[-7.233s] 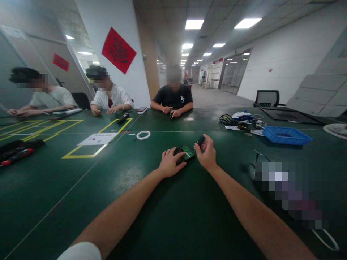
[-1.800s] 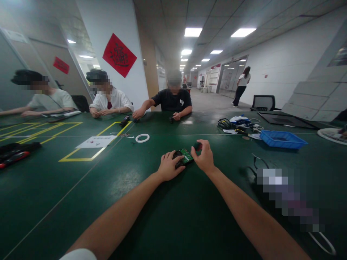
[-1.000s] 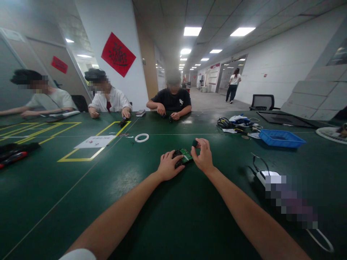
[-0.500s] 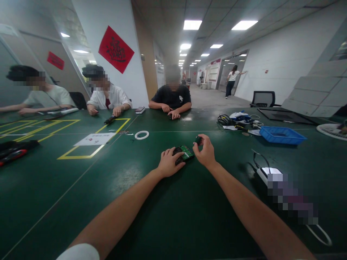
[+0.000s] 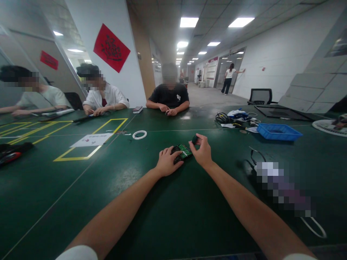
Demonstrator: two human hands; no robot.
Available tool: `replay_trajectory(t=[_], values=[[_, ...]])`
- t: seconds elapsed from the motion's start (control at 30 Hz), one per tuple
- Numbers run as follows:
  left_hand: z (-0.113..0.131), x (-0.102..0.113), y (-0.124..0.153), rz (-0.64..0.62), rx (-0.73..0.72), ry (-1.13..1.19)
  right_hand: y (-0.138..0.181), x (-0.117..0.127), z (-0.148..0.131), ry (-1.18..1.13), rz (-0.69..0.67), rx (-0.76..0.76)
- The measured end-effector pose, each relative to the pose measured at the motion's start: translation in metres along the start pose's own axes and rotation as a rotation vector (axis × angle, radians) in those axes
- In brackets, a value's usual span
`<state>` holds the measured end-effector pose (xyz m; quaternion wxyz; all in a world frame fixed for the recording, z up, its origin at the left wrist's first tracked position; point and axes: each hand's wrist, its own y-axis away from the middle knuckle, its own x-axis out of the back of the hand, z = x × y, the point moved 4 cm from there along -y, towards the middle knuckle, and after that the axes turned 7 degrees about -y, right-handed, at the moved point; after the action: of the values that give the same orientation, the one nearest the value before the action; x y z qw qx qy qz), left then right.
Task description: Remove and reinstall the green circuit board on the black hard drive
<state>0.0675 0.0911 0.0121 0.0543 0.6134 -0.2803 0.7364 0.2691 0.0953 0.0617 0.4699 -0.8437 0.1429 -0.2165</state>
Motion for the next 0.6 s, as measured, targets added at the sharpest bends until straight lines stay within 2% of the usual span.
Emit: replay_trajectory(t=[0.23, 0.37, 0.6], values=[[0.001, 0.0022, 0.0002, -0.004, 0.0, -0.008, -0.0014, 0.004, -0.0057, 0.056, -0.036, 0.081], [0.0008, 0.0026, 0.0001, -0.011, 0.001, -0.001, -0.002, 0.0021, -0.003, 0.002, -0.013, 0.052], [0.0007, 0.0034, 0.0001, -0.021, 0.014, 0.024, -0.0032, 0.0044, -0.0069, 0.092, -0.057, 0.041]])
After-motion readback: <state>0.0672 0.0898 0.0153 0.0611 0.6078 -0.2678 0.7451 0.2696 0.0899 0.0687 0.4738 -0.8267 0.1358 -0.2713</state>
